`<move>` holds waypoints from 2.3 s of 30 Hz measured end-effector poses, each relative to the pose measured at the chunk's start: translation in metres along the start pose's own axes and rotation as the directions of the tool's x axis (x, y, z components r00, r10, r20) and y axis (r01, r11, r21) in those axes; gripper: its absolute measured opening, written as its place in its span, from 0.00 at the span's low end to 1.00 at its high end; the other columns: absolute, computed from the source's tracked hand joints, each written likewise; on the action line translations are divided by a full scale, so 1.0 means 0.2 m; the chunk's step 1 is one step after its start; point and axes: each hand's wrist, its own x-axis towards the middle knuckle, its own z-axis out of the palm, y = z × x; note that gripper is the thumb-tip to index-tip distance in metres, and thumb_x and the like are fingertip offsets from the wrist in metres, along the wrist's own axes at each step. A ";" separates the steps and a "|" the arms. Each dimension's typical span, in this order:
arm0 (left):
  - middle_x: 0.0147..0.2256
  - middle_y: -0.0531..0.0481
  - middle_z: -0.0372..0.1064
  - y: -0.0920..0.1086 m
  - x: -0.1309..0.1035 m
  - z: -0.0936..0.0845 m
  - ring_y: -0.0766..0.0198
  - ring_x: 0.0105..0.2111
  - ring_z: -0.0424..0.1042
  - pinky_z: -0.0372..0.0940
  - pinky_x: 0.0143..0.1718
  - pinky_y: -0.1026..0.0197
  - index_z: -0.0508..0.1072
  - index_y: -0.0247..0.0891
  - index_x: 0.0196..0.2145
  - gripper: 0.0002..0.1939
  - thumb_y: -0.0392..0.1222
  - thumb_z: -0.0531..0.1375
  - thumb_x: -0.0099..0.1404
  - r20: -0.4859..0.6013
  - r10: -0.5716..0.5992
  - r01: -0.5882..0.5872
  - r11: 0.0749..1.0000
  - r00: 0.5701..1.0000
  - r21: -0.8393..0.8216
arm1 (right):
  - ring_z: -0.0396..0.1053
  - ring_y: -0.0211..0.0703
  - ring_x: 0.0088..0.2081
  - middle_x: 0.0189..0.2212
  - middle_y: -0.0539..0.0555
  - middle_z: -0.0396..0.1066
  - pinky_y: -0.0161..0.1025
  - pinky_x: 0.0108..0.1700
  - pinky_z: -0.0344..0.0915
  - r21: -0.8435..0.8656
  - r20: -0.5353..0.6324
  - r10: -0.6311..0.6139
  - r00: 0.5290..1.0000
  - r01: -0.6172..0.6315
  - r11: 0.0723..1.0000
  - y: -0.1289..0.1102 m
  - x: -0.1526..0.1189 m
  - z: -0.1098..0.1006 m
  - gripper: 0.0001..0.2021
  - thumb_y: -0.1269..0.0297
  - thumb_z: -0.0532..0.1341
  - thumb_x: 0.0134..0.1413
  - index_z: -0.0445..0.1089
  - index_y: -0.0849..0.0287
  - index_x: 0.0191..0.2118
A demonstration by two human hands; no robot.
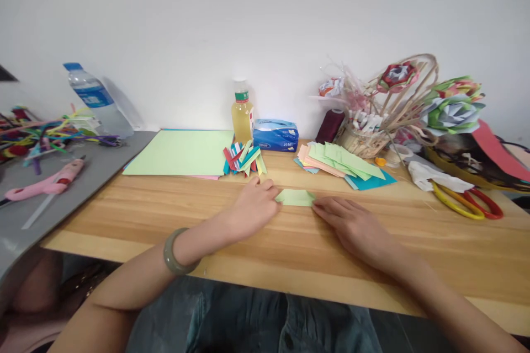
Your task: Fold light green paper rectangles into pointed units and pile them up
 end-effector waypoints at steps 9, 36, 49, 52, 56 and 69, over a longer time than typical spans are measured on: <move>0.40 0.41 0.66 0.05 0.05 0.02 0.53 0.43 0.61 0.55 0.40 0.54 0.64 0.31 0.51 0.16 0.32 0.51 0.66 0.013 -0.114 0.114 0.993 0.993 0.007 | 0.70 0.47 0.46 0.44 0.59 0.73 0.46 0.45 0.68 0.127 -0.096 -0.133 0.986 0.145 0.981 -0.17 0.01 -0.09 0.17 0.74 0.50 0.57 0.69 0.61 0.49; 0.52 0.47 0.63 0.05 0.04 0.08 0.57 0.51 0.58 0.56 0.51 0.54 0.68 0.42 0.51 0.16 0.43 0.52 0.66 -0.088 0.012 -0.037 0.957 0.996 -0.289 | 0.72 0.43 0.36 0.36 0.57 0.75 0.40 0.37 0.69 0.201 -0.192 0.038 0.981 0.001 0.980 -0.15 0.10 -0.12 0.14 0.73 0.50 0.57 0.69 0.60 0.44; 0.37 0.50 0.71 -0.02 0.07 0.15 0.62 0.42 0.61 0.57 0.44 0.59 0.73 0.41 0.41 0.11 0.35 0.53 0.66 -0.190 0.006 -0.068 0.945 0.982 -0.320 | 0.70 0.46 0.37 0.35 0.60 0.73 0.43 0.38 0.69 -0.113 -0.126 -0.148 0.981 0.134 0.985 0.05 0.10 0.01 0.15 0.74 0.49 0.60 0.67 0.65 0.49; 0.35 0.50 0.71 -0.01 0.06 0.16 0.61 0.42 0.61 0.57 0.44 0.59 0.73 0.40 0.38 0.09 0.35 0.54 0.66 -0.185 0.073 -0.118 0.961 0.980 -0.248 | 0.68 0.47 0.35 0.33 0.59 0.72 0.43 0.36 0.68 -0.146 -0.115 -0.144 0.983 0.126 0.981 0.03 0.07 0.02 0.15 0.74 0.49 0.59 0.66 0.66 0.50; 0.37 0.46 0.71 0.01 0.04 0.12 0.59 0.43 0.62 0.57 0.45 0.57 0.69 0.35 0.45 0.11 0.34 0.52 0.66 -0.168 0.125 -0.153 0.974 0.978 -0.170 | 0.66 0.47 0.40 0.38 0.60 0.69 0.43 0.39 0.68 -0.043 -0.100 -0.070 0.992 0.066 0.997 0.04 0.07 0.04 0.15 0.72 0.50 0.60 0.66 0.62 0.50; 0.37 0.51 0.69 -0.05 0.06 0.07 0.61 0.40 0.68 0.63 0.43 0.60 0.71 0.40 0.38 0.11 0.35 0.59 0.54 0.065 -0.234 0.217 0.717 0.970 -0.663 | 0.66 0.47 0.42 0.41 0.59 0.68 0.45 0.43 0.67 0.238 -0.124 0.042 0.991 -0.011 0.971 0.06 0.07 0.04 0.14 0.69 0.51 0.61 0.65 0.60 0.50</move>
